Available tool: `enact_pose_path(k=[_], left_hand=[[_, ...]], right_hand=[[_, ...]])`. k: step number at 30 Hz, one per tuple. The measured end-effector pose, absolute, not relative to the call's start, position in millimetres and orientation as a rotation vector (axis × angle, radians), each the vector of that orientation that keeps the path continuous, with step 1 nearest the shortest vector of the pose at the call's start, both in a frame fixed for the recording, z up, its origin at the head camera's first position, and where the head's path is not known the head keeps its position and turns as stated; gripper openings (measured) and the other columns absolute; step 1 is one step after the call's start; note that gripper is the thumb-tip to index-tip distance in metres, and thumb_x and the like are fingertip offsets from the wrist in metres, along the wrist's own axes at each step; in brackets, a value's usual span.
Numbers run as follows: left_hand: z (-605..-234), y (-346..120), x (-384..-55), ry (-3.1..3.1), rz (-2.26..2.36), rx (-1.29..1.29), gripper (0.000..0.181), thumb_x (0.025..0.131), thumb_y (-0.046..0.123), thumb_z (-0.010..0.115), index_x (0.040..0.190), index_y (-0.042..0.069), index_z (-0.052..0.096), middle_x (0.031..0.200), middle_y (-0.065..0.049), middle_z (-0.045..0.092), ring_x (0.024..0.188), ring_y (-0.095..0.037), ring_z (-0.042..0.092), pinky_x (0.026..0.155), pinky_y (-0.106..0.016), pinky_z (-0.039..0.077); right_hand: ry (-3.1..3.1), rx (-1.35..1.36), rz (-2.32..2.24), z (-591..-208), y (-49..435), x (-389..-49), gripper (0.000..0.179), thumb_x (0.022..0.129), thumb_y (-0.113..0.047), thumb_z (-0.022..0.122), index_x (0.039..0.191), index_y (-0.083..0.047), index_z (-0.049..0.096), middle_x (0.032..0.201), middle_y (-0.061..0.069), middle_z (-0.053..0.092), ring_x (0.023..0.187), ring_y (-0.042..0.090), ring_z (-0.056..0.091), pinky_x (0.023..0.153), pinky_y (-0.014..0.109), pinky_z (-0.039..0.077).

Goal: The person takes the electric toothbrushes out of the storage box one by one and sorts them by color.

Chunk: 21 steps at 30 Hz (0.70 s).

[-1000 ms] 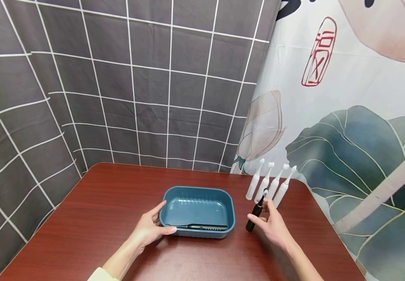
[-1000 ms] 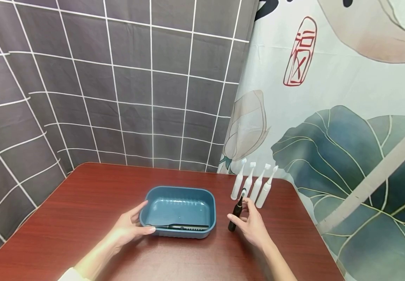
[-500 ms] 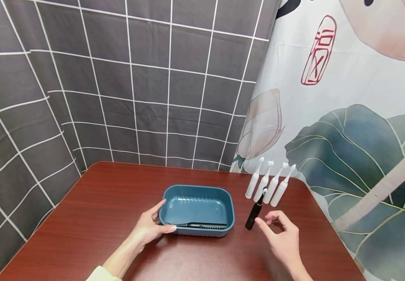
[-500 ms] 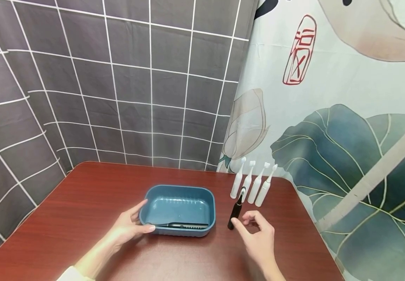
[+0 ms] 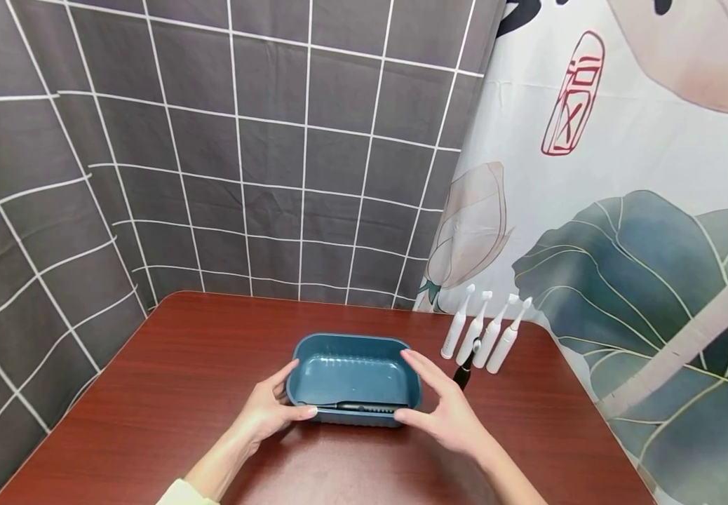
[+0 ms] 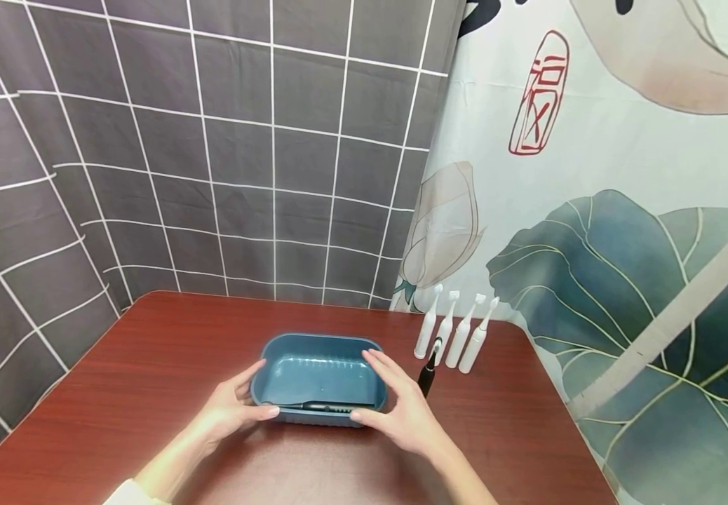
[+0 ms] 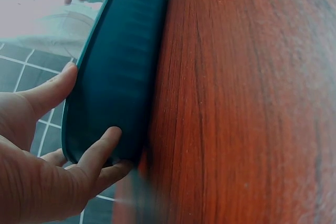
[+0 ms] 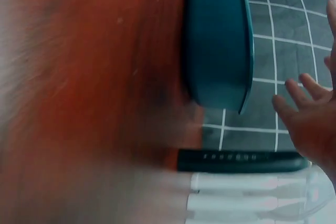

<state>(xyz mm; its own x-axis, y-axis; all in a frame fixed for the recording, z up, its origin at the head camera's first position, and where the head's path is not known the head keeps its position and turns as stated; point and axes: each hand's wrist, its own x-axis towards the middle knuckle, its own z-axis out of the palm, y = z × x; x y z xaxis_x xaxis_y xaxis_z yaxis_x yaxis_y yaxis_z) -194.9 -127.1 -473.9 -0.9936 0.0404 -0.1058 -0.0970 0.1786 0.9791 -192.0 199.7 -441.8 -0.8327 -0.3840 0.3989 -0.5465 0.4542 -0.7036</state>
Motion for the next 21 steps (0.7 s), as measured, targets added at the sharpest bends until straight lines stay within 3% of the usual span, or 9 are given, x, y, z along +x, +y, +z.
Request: enact_pose_path(k=[5, 8, 15, 21], left_hand=[[-473, -128, -193, 2.33, 1.941, -0.058, 0.101, 0.067, 0.006, 0.094, 0.153, 0.006, 0.041, 0.139, -0.03, 0.053, 0.128, -0.041, 0.053, 0.094, -0.042, 0.051], [-473, -128, -193, 2.337, 1.936, -0.067, 0.101, 0.067, 0.006, 0.094, 0.153, 0.007, 0.042, 0.138, -0.029, 0.054, 0.127, -0.041, 0.055, 0.094, -0.042, 0.051], [-473, -127, -194, 2.335, 1.935, -0.082, 0.101, 0.066, 0.008, 0.095, 0.153, 0.008, 0.042, 0.138, -0.028, 0.055, 0.127, -0.04, 0.055, 0.094, -0.043, 0.051], [-473, -127, -194, 2.348, 1.917, -0.085, 0.101, 0.067, 0.009, 0.095, 0.153, 0.009, 0.043, 0.138, -0.028, 0.055, 0.127, -0.04, 0.055, 0.094, -0.044, 0.051]], right_hand=[[-2.643, 0.919, 1.326, -440, 180, -210, 0.086, 0.082, -0.043, 0.083, 0.154, -0.037, 0.037, 0.157, -0.01, 0.037, 0.14, 0.017, 0.04, 0.107, 0.051, 0.04], [-2.696, 0.967, 1.318, -439, 168, -218, 0.084, 0.083, -0.047, 0.081, 0.154, -0.038, 0.037, 0.155, -0.01, 0.04, 0.134, 0.018, 0.048, 0.105, 0.052, 0.042], [-2.892, 0.904, 1.001, -441, 150, -232, 0.079, 0.082, -0.069, 0.069, 0.151, -0.043, 0.042, 0.147, -0.003, 0.049, 0.132, 0.02, 0.049, 0.097, 0.049, 0.049], [-2.985, 0.839, 0.573, -450, 139, -241, 0.085, 0.079, -0.077, 0.063, 0.151, -0.036, 0.046, 0.14, 0.004, 0.056, 0.119, 0.024, 0.059, 0.09, 0.051, 0.051]])
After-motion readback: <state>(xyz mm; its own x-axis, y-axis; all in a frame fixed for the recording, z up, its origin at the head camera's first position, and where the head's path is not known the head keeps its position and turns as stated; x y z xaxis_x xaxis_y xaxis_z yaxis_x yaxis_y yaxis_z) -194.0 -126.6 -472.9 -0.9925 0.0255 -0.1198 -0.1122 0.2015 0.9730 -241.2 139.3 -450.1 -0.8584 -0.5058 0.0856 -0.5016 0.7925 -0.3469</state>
